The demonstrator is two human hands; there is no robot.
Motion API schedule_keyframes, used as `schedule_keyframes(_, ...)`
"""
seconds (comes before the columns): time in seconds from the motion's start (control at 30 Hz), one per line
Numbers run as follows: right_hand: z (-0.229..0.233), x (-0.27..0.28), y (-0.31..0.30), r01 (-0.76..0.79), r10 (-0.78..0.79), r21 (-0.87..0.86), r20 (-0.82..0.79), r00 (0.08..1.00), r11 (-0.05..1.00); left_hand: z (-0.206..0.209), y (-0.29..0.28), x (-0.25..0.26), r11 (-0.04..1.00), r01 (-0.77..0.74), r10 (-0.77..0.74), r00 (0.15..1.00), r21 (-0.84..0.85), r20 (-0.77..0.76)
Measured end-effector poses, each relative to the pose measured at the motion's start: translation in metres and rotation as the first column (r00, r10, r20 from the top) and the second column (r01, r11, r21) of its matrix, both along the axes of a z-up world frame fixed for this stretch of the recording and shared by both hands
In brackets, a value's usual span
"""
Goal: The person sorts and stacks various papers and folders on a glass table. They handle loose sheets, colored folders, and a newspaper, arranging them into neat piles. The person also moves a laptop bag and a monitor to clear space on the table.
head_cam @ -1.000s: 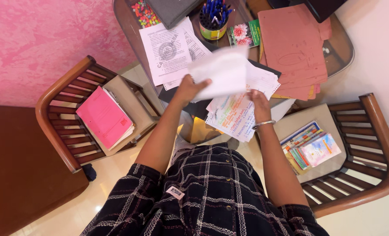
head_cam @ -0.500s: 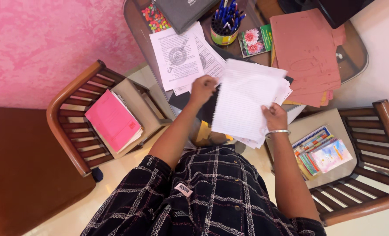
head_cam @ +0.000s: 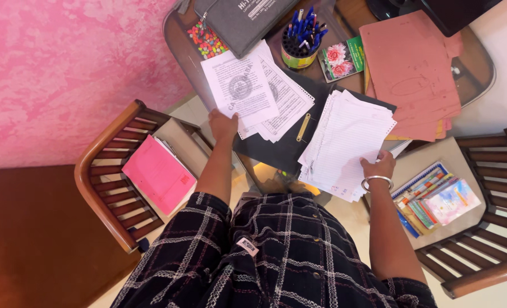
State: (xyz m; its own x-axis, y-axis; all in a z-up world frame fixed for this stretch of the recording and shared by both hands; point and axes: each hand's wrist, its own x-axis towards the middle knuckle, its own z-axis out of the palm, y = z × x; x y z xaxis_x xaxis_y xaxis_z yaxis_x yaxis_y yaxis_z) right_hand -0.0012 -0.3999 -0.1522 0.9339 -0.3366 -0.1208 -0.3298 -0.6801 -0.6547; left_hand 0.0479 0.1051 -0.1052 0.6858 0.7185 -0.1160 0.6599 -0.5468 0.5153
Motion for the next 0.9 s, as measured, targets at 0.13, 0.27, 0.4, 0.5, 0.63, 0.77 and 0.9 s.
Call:
schedule_keyframes(0.13, -0.003, 0.002, 0.014, 0.053, -0.053, -0.011, -0.052, 0.997, 0.999, 0.003, -0.015, 0.018, 0.994, -0.014, 0.002, 0.993, -0.105, -0.116)
schedule_keyframes(0.27, -0.003, -0.003, 0.018, 0.084, -0.084, 0.021, -0.024, 0.996, 0.996, 0.046, -0.047, 0.04, 0.967, -0.248, 0.229, 0.943, -0.053, -0.24)
schedule_keyframes(0.4, -0.001, -0.007, 0.019, 0.107, -0.105, 0.072, -0.021, 0.994, 0.992, 0.08, -0.057, 0.053, 0.947, -0.32, 0.307, 0.875, 0.028, -0.375)
schedule_keyframes(0.5, 0.0, -0.011, 0.02, 0.082, -0.084, 0.047, 0.042, 0.996, 0.995, 0.072, -0.051, 0.057, 0.895, -0.403, 0.333, 0.89, -0.194, -0.31)
schedule_keyframes(0.63, -0.003, -0.015, 0.019, 0.132, -0.136, 0.152, 0.012, 0.991, 0.98, 0.036, -0.034, 0.056, 0.853, -0.423, 0.344, 0.896, -0.306, -0.28)
schedule_keyframes(0.77, -0.006, -0.011, 0.019, 0.148, -0.148, 0.188, -0.019, 0.989, 0.971, 0.024, -0.029, 0.062, 0.857, -0.341, 0.254, 0.932, -0.385, -0.26)
schedule_keyframes(0.9, -0.009, -0.008, 0.016, 0.131, -0.132, 0.183, -0.01, 0.991, 0.974, 0.047, -0.047, 0.063, 0.921, -0.321, 0.286, 0.942, -0.222, -0.174)
